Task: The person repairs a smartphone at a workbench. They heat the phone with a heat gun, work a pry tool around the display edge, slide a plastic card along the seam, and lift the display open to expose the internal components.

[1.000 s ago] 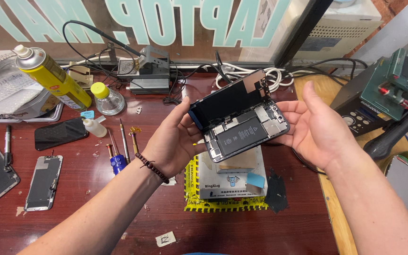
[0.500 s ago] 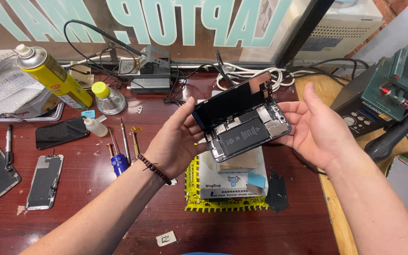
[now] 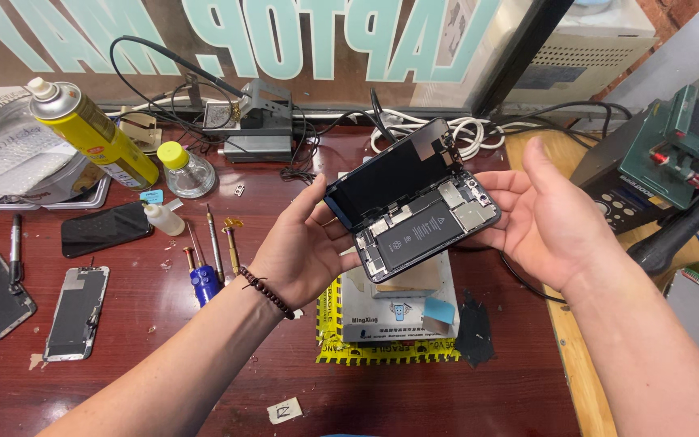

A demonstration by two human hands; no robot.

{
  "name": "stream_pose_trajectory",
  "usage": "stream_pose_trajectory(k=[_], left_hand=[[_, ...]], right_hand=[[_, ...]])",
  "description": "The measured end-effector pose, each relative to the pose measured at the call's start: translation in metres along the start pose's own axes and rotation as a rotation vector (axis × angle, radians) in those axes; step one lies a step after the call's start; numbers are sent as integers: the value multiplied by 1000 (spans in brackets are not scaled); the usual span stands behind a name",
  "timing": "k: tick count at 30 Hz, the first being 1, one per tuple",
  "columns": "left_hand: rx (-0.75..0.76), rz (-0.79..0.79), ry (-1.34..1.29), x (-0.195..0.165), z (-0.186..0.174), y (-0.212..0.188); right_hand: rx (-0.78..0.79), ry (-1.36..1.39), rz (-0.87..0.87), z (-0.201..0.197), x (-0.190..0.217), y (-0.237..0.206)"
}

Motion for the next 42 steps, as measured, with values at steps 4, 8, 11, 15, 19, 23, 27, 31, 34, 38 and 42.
stream_pose_trajectory(k=[4,8,11,15,19,23,27,31,34,38,42], left_hand=[[-29,-27,4,0,2,-2],[-51,-28,11,1,3,-4],[-57,-34,0,1,2,-4],[-60,-43,-15,1,0,-3],[-77,-48,0,1,0,-4],[-81,-43,9,1,2,-4],[-81,-51,28,3,4,-4],[-74,-62,17,5,6,-3],[-75,-63,35,5,6,-3],[-97,-41,99,4,6,-4],[-65,-4,174,3,6,-4]], right_hand=[[17,14,-1,4,1,-1],[2,16,11,5,0,-1],[-6,28,21,5,-2,0],[6,41,38,4,-4,2],[8,44,46,0,-7,4],[2,52,50,-3,-10,5],[-10,58,58,-6,-11,5],[-11,52,62,-7,-11,6],[-31,45,81,-7,-13,6],[-32,47,92,-7,-16,5],[-29,50,101,-7,-18,6]])
Point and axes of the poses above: each hand's wrist, its own y-axis towards the middle knuckle, its own z-axis out of the palm, x = y × z, the point moved 5 cm from there along y, towards the middle knuckle, and after that the axes turned 13 degrees about x, right-handed, at the moved point
